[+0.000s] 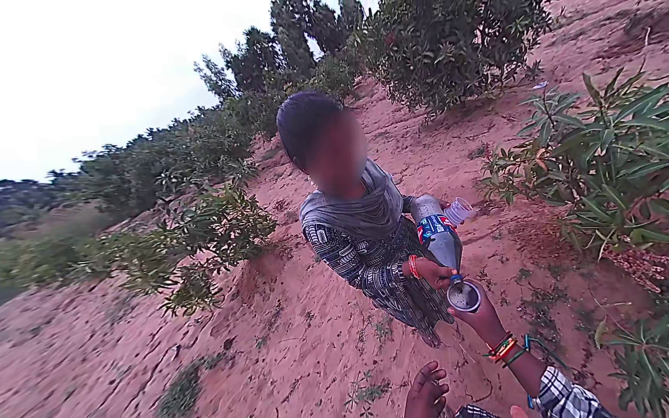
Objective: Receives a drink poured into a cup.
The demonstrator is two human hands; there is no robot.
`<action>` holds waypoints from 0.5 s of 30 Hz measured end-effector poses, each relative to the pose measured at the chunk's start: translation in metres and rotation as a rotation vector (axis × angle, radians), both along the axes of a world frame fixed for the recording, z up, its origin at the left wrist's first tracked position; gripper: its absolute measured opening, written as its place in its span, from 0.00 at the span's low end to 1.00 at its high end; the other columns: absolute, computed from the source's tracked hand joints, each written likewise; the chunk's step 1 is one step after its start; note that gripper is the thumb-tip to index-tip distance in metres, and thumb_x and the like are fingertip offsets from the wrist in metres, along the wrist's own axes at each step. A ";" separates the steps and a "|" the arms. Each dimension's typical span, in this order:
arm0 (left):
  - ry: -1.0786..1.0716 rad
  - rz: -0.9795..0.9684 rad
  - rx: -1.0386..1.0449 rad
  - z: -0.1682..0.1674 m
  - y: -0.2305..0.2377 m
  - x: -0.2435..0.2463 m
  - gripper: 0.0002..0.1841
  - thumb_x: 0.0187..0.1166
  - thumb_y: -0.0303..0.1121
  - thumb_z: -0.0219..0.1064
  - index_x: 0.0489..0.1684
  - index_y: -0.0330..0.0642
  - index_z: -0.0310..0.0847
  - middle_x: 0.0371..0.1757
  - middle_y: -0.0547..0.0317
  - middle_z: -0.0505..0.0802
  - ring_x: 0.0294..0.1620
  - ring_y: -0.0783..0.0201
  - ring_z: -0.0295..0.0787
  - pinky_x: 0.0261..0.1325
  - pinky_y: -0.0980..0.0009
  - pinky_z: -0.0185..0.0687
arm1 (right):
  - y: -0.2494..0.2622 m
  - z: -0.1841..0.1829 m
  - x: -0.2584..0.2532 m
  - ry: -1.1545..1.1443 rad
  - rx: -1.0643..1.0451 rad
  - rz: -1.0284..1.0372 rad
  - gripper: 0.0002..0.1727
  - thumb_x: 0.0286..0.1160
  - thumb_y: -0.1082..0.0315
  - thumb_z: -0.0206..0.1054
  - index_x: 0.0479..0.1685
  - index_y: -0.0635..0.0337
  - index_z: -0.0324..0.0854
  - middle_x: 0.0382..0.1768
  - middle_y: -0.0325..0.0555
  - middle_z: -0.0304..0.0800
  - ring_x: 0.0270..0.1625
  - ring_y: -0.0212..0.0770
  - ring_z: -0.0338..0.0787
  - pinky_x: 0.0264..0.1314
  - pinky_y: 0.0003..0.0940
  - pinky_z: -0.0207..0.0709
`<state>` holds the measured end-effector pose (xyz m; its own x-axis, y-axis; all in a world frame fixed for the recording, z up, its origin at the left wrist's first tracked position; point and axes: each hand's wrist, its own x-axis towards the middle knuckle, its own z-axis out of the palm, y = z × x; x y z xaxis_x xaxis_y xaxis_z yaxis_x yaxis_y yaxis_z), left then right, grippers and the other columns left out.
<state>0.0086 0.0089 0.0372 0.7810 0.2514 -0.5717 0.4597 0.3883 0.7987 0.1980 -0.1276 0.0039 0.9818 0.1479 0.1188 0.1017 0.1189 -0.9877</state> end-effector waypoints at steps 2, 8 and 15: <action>-0.005 0.004 0.000 0.000 -0.001 0.000 0.24 0.85 0.24 0.45 0.80 0.34 0.63 0.66 0.48 0.85 0.54 0.61 0.86 0.59 0.62 0.81 | -0.001 0.001 0.000 -0.021 0.004 0.003 0.58 0.36 0.56 0.89 0.78 0.69 0.65 0.69 0.54 0.81 0.69 0.31 0.83 0.72 0.25 0.76; -0.005 0.021 -0.008 -0.002 -0.006 0.002 0.22 0.85 0.24 0.45 0.79 0.36 0.65 0.64 0.49 0.86 0.53 0.61 0.87 0.58 0.62 0.82 | -0.005 0.012 -0.002 -0.078 0.054 0.019 0.58 0.35 0.52 0.90 0.75 0.69 0.67 0.65 0.49 0.84 0.65 0.27 0.85 0.69 0.23 0.79; -0.050 0.014 -0.025 -0.001 -0.014 0.009 0.22 0.84 0.23 0.48 0.77 0.35 0.66 0.64 0.50 0.87 0.53 0.62 0.87 0.57 0.63 0.83 | -0.030 0.042 -0.018 -0.080 0.060 0.097 0.57 0.37 0.54 0.90 0.75 0.69 0.66 0.66 0.46 0.84 0.65 0.23 0.84 0.69 0.19 0.78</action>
